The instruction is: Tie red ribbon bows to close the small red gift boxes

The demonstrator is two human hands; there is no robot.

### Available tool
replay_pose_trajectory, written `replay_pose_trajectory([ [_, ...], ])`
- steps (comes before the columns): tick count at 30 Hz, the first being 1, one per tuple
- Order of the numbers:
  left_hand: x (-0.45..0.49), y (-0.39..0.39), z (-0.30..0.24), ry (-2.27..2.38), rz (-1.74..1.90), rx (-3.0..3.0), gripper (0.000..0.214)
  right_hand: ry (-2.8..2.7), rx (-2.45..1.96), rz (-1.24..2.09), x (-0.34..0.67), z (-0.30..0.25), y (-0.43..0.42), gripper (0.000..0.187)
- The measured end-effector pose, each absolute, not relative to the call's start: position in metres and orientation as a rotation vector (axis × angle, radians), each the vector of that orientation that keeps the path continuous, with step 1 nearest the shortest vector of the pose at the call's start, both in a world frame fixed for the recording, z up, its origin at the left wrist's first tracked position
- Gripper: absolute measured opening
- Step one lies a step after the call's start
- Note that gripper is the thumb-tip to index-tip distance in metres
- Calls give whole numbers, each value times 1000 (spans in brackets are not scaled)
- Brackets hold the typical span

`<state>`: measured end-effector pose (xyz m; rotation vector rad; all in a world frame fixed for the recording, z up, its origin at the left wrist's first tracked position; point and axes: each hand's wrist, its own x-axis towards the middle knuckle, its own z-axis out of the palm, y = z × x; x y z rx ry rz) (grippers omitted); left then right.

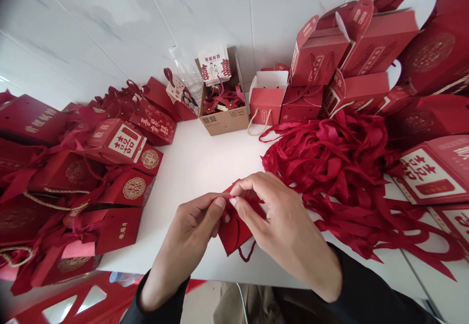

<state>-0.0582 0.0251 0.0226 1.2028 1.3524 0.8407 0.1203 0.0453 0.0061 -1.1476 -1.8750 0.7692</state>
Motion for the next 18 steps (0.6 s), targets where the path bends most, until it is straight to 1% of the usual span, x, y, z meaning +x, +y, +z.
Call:
replay_pose_trajectory([
  [8,-64,26,21,1351,863,1111,36,-1982,-926,586,120,-12,35,17],
  [15,-63,26,21,1295,892,1039,20,-2012,-969,632,122,-22,33,19],
  [18,-63,26,22,1286,909,1026,17,-1985,-1046,649,123,-22,34,21],
])
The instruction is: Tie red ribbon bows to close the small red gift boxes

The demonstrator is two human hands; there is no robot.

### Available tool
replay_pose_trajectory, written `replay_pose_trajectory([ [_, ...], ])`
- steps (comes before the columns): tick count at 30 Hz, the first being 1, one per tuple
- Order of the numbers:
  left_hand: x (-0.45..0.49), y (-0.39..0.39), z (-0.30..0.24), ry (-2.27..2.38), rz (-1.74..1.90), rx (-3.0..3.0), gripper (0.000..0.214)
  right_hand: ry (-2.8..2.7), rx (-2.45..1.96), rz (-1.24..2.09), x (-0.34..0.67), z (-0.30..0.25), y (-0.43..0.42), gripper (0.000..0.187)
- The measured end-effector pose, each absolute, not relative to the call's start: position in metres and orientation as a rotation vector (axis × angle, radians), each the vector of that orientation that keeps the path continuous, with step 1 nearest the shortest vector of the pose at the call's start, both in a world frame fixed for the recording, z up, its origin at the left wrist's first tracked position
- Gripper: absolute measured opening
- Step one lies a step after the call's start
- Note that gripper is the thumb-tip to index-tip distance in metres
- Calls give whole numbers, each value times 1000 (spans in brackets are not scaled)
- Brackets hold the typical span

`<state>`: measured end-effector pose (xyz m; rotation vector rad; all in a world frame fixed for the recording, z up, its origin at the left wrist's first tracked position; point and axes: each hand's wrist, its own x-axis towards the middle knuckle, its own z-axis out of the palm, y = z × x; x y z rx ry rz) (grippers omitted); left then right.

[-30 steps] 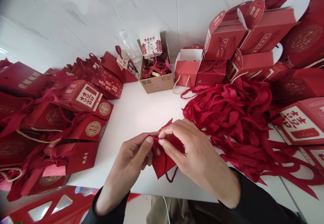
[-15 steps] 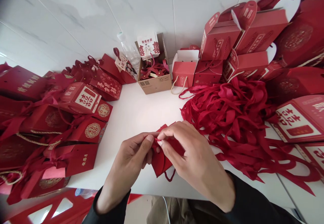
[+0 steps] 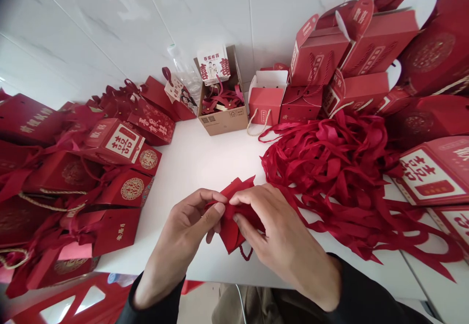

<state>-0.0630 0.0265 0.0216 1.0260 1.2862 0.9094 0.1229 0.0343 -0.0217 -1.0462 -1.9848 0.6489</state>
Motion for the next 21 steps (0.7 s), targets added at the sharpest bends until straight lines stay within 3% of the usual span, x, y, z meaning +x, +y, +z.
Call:
replay_pose_trajectory([
  [10,-65,25,24,1262,867,1055,17,-1986,-1207,628,124,-12,50,15],
  [15,-65,26,22,1265,887,995,20,-2035,-1058,556,124,-3,45,23],
  [21,-65,26,17,1269,899,990,22,-2084,-939,585,124,-7,44,13],
])
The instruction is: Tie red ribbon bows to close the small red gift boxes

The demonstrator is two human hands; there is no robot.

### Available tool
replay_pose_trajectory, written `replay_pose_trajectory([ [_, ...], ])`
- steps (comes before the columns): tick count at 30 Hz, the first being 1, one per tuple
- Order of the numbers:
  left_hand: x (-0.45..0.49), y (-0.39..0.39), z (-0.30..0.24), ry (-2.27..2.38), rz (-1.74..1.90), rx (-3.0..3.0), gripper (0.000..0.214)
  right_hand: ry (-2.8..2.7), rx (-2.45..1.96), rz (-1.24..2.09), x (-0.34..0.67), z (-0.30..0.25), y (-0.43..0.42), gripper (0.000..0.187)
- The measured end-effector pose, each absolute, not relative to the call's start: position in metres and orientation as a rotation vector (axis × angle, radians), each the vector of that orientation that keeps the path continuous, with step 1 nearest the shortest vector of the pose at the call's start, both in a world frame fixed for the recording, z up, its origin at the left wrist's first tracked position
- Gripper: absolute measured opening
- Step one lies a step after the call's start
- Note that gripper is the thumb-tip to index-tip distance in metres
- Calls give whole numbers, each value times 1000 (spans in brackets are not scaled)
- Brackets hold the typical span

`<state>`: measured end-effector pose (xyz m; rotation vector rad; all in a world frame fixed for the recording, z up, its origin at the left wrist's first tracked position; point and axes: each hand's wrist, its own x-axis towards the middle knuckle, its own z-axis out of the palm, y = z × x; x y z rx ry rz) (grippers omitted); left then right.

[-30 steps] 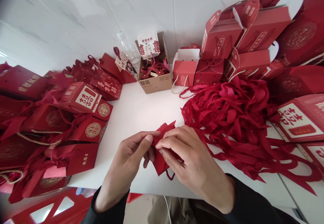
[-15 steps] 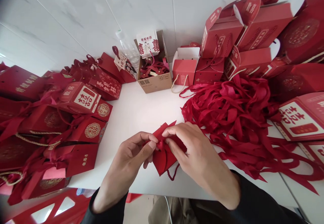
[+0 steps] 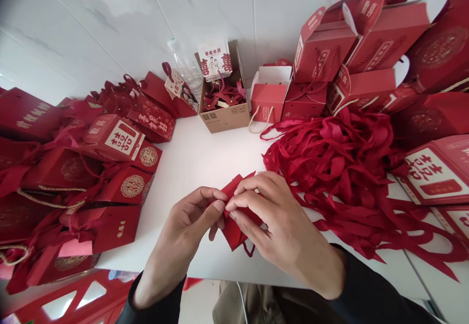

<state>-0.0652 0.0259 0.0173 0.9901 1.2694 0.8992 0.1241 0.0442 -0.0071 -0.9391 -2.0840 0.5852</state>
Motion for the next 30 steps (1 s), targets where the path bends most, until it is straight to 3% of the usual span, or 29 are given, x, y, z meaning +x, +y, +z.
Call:
replay_pose_trajectory([
  [7,-65,25,18,1262,947,983,19,-2117,-996,743,129,-2,44,15],
  [15,-59,23,20,1314,967,1088,21,-2161,-983,766,123,-1,57,45],
  [30,-50,19,21,1425,1049,1190,31,-2196,-1006,824,125,-1,62,26],
])
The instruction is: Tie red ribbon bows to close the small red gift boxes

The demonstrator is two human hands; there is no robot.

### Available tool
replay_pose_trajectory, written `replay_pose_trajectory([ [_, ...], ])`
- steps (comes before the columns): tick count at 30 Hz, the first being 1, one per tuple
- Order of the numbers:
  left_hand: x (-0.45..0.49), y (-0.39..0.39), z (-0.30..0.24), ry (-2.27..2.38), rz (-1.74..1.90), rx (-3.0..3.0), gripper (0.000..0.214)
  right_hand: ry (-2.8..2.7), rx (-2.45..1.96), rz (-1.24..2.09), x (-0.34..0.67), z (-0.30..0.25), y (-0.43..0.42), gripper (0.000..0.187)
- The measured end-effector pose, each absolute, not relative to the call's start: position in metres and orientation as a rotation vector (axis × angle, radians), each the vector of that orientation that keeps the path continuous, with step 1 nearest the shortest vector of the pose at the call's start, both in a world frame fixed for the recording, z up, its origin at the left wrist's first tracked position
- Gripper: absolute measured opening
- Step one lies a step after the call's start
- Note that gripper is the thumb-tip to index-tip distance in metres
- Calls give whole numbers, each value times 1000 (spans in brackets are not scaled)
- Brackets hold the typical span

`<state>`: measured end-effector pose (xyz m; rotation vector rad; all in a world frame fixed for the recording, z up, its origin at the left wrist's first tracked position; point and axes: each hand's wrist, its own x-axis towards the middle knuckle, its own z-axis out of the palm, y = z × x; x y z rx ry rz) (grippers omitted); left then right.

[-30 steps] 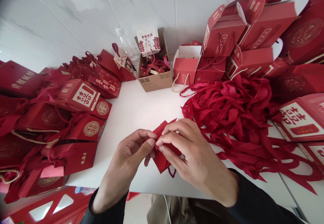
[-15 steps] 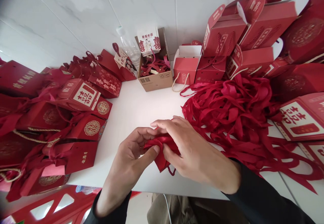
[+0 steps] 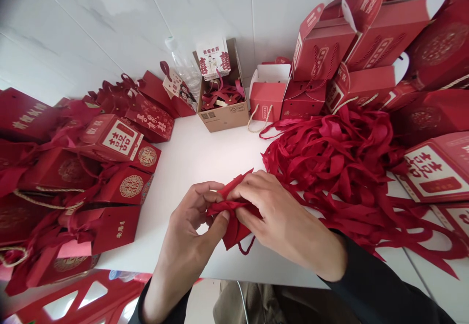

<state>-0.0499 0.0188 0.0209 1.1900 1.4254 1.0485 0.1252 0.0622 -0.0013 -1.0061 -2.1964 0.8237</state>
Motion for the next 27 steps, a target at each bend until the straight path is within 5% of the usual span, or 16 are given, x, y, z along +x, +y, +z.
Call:
replay_pose_trajectory([
  [27,-38,13,2,1781,1101,1733,41,-2097,-1107,1045,118,6,53,13],
])
